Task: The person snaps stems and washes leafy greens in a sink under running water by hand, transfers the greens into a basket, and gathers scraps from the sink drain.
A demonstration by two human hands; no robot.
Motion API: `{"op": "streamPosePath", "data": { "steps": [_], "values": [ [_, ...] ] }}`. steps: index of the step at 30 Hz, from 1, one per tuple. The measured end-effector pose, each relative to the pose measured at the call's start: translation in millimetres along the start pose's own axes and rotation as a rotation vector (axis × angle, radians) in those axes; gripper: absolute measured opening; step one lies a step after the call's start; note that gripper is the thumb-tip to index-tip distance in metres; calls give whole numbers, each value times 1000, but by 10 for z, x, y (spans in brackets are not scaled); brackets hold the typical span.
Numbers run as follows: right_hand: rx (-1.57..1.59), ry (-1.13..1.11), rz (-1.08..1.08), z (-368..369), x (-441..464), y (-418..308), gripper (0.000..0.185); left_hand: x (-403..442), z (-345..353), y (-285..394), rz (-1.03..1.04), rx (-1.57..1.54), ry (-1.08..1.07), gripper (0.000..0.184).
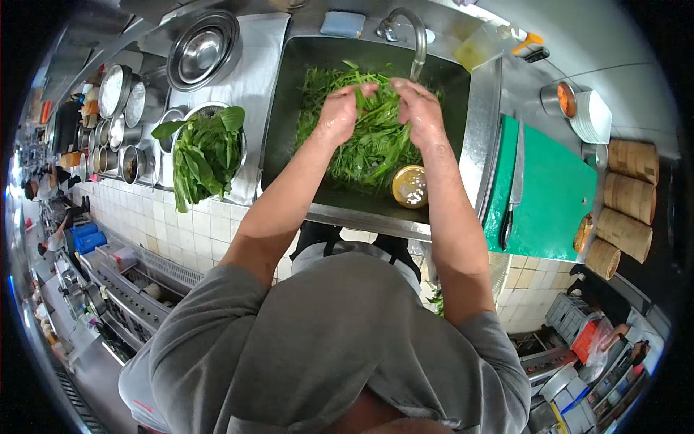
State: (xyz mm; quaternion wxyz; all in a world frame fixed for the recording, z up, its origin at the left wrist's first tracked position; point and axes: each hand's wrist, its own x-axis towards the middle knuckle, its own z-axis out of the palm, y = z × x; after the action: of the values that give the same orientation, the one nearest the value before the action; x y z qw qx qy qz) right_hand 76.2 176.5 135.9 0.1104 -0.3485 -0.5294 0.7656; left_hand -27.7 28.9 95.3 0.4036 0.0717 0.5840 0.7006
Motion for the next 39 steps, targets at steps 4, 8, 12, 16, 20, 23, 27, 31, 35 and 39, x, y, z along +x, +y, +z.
{"op": "streamPosePath", "data": {
  "steps": [4, 8, 12, 16, 20, 23, 27, 31, 35, 39],
  "values": [
    [-273, 125, -250, -108, 60, -120, 32, 29, -263, 187, -34, -89, 75, 24],
    [-619, -77, -342, -128, 151, -181, 30, -22, -176, 458, -125, -90, -153, 24],
    [-520, -219, -273, -13, 137, -319, 28, 116, -25, 392, 47, 372, -508, 29],
    [-597, 139, -425, 46, 141, -234, 24, 188, 146, 439, -26, 686, -315, 29],
    [-503, -38, -258, 1, 126, -116, 22, 121, 238, 552, 37, 869, -302, 29],
    [-577, 315, -376, -87, 223, -160, 21, 157, 237, 589, 104, 749, -261, 29],
    [-705, 232, -502, -210, 237, -111, 22, 209, 152, 658, 107, 442, -120, 19],
    [-697, 13, -396, 28, -71, -213, 24, 261, 126, 612, 105, 257, -53, 34],
    [-845, 82, -310, 327, -73, -205, 24, 187, 326, 547, 58, 153, 86, 48],
    [-997, 195, -435, 318, 178, -117, 26, 413, 142, 557, 13, 11, -80, 45]
  ]
}}
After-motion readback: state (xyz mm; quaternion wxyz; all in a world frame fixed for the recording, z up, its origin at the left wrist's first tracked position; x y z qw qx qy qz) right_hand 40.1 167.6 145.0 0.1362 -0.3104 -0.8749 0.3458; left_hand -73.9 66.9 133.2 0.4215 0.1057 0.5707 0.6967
